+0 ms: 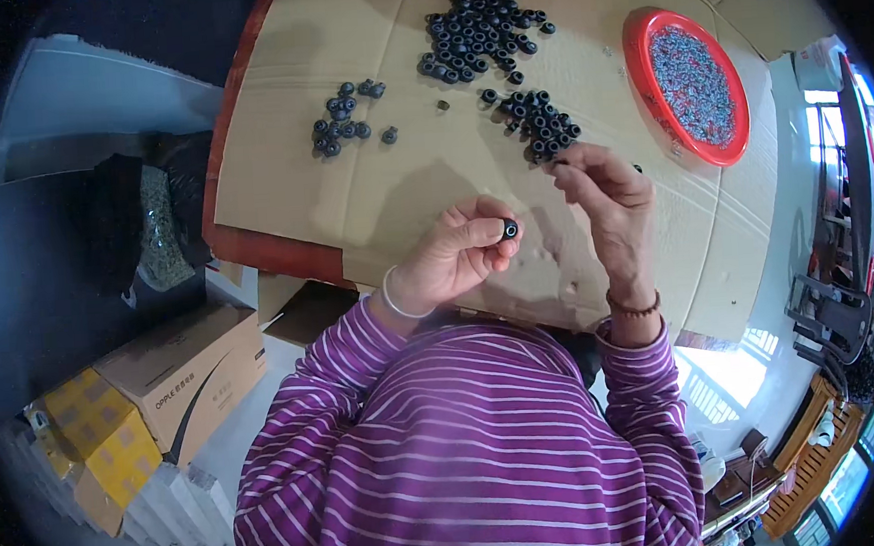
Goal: The person assembles small rubber components by inserting metal pins into them by hand.
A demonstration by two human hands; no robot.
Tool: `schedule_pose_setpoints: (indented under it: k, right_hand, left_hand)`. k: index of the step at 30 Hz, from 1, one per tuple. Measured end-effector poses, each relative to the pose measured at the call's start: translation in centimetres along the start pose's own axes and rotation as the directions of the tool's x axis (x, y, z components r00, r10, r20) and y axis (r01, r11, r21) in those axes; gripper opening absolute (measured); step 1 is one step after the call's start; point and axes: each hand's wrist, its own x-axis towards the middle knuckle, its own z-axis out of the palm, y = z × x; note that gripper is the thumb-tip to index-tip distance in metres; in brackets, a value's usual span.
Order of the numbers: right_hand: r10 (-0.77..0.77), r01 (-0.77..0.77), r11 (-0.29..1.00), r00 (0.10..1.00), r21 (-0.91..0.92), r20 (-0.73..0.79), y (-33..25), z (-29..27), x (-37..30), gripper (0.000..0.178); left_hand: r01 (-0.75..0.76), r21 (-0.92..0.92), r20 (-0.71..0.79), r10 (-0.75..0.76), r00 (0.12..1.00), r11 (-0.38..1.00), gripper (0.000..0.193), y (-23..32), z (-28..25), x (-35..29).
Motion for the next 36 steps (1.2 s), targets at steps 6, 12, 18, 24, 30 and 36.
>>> schedule_pose_setpoints:
  k: [6, 12, 18, 24, 30, 36]
  right_hand:
    - [0.075, -0.098, 0.880, 0.995, 0.465, 0.068, -1.5, -1.6, -3.9, 0.017]
    - [-0.022, -0.037, 0.795, 0.996, 0.606, 0.089, -1.8, -2.2, -5.8, 0.017]
    - [-0.123, 0.033, 0.762, 0.988, 0.647, 0.095, -0.6, -2.7, -6.3, 0.019]
    - [-0.111, 0.021, 0.762, 0.989, 0.647, 0.098, -1.2, -2.5, -6.7, 0.020]
    - [-0.113, 0.023, 0.827, 0.986, 0.561, 0.126, -1.1, -2.7, -6.6, 0.019]
    - [-0.067, -0.015, 0.810, 0.991, 0.586, 0.119, -1.8, -2.5, -6.8, 0.014]
  left_hand:
    - [-0.018, 0.041, 0.021, 0.017, 1.000, 0.999, 0.014, -0.3, 2.4, 0.5]
    - [-0.014, 0.100, 0.030, 0.011, 0.999, 0.995, 0.013, -1.2, 4.2, 0.5]
    - [-0.012, 0.117, 0.035, 0.007, 0.999, 0.993, 0.012, -1.8, 5.3, 0.3]
    - [0.010, 0.223, -0.016, -0.007, 1.000, 0.975, 0.009, -1.9, 5.8, 0.0]
    - [0.018, 0.206, -0.012, -0.016, 1.000, 0.978, 0.012, -1.9, 5.7, -0.1]
    - [0.011, 0.142, -0.017, -0.008, 1.000, 0.990, 0.012, -1.8, 6.0, 0.0]
